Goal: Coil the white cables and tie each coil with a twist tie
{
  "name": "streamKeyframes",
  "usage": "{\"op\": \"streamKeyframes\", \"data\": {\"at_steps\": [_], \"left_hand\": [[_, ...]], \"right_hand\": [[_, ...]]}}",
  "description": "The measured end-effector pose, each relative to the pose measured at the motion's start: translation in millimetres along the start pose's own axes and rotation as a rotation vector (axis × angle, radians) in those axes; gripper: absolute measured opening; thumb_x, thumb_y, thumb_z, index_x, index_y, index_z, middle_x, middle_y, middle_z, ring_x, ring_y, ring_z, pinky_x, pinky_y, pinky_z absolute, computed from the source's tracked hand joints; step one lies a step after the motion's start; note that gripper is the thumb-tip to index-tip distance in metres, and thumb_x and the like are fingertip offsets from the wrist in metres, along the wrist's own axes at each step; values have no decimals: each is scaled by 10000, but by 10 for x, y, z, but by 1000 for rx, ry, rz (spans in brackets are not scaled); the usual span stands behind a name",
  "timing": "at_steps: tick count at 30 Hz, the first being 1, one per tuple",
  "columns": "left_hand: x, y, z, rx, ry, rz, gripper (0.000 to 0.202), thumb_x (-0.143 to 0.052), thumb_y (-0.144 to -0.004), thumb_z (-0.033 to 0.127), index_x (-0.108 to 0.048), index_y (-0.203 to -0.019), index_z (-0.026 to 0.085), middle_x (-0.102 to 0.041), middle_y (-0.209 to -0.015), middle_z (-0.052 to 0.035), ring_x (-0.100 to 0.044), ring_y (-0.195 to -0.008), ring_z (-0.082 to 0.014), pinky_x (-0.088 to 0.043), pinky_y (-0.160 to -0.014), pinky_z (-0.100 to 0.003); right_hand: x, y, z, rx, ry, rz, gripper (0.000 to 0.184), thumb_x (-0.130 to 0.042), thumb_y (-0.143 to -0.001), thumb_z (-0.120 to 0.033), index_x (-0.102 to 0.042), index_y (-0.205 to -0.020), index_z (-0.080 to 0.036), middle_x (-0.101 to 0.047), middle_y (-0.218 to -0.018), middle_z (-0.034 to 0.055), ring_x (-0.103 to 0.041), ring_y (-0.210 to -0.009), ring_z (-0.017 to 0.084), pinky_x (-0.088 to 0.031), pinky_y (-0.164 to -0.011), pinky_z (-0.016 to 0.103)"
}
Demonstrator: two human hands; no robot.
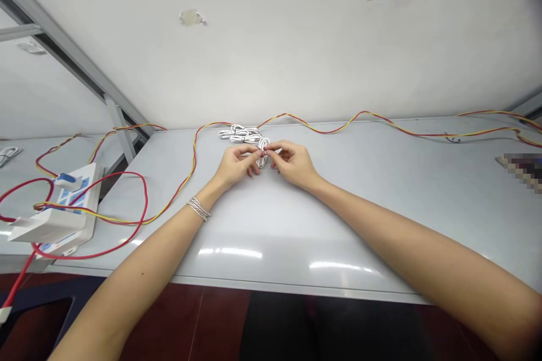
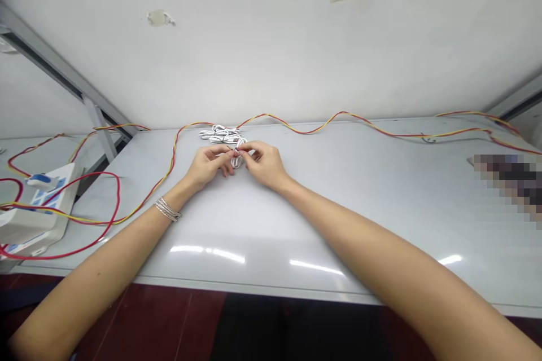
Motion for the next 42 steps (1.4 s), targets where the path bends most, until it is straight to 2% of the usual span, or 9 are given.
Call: {"op": "streamKeyframes", "data": {"at_steps": [4, 10, 15, 20, 27, 33, 38, 42], "left_hand": [[-12, -2, -21, 10, 84, 18, 454, -884, -647, 481, -713, -864, 120, -714, -701, -42, -644, -488, -147, -459, -417, -249], [1, -5, -25, 28, 139, 105, 372, -903, -631, 361, -706, -850, 133, -677, -619, -11, -600, -457, -131, -438, -404, -246], [-7, 3, -13, 27, 107, 94, 365, -891, -638, 369, -735, -844, 110, -661, -613, -10, -556, -444, -102, -417, -405, -238], [3, -8, -44, 22, 51, 95, 299, -862, -646, 366, -769, -812, 135, -638, -581, 3, -486, -417, -73, -390, -393, -226], [10, -4, -45, 8, -80, 95, 190, -796, -702, 302, -783, -790, 134, -574, -484, 23, -422, -383, -65, -320, -382, -218], [0, 8, -22, 42, -108, 103, 177, -783, -743, 300, -749, -797, 134, -582, -487, 22, -459, -385, -78, -366, -386, -217], [-13, 15, -9, 57, -96, 100, 247, -805, -736, 335, -733, -846, 126, -597, -506, 19, -503, -403, -88, -397, -391, -210], [-12, 14, -10, 44, -57, 112, 257, -819, -723, 338, -713, -826, 128, -610, -535, 10, -505, -407, -86, -395, -384, -212]], "right_hand": [[3, 1, -19, -39, -43, -16, 238, -674, -871, -338, -747, -1006, -155, -757, -985, 87, -652, -591, 125, -533, -559, 267], [22, -15, 10, -131, -117, -20, 265, -725, -826, -354, -741, -1013, -167, -744, -956, 75, -654, -584, 129, -515, -491, 252], [20, -23, 9, -140, -139, -40, 299, -728, -822, -381, -740, -1037, -174, -733, -925, 61, -634, -564, 116, -503, -470, 239], [13, -21, -3, -142, -141, -57, 276, -739, -805, -375, -712, -981, -165, -720, -906, 59, -628, -561, 114, -506, -483, 241], [9, -26, 21, -169, -146, -90, 323, -778, -784, -423, -626, -931, -179, -654, -711, 4, -607, -529, 126, -506, -493, 251], [6, -42, 36, -191, -157, -93, 344, -777, -774, -441, -617, -933, -181, -642, -701, -7, -597, -505, 122, -476, -469, 245], [8, -49, 28, -206, -157, -95, 365, -777, -755, -449, -648, -958, -174, -670, -747, 6, -605, -515, 116, -473, -459, 233], [16, -49, 28, -216, -141, -90, 345, -776, -755, -399, -674, -986, -163, -686, -751, 14, -606, -511, 118, -479, -465, 240]]}}
Point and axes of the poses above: each hand's wrist, its own y-axis away from the middle knuckle, its own x-axis out of the back of the hand, z = x × y, the point moved 3 cm from there along -y, towards the middle knuckle
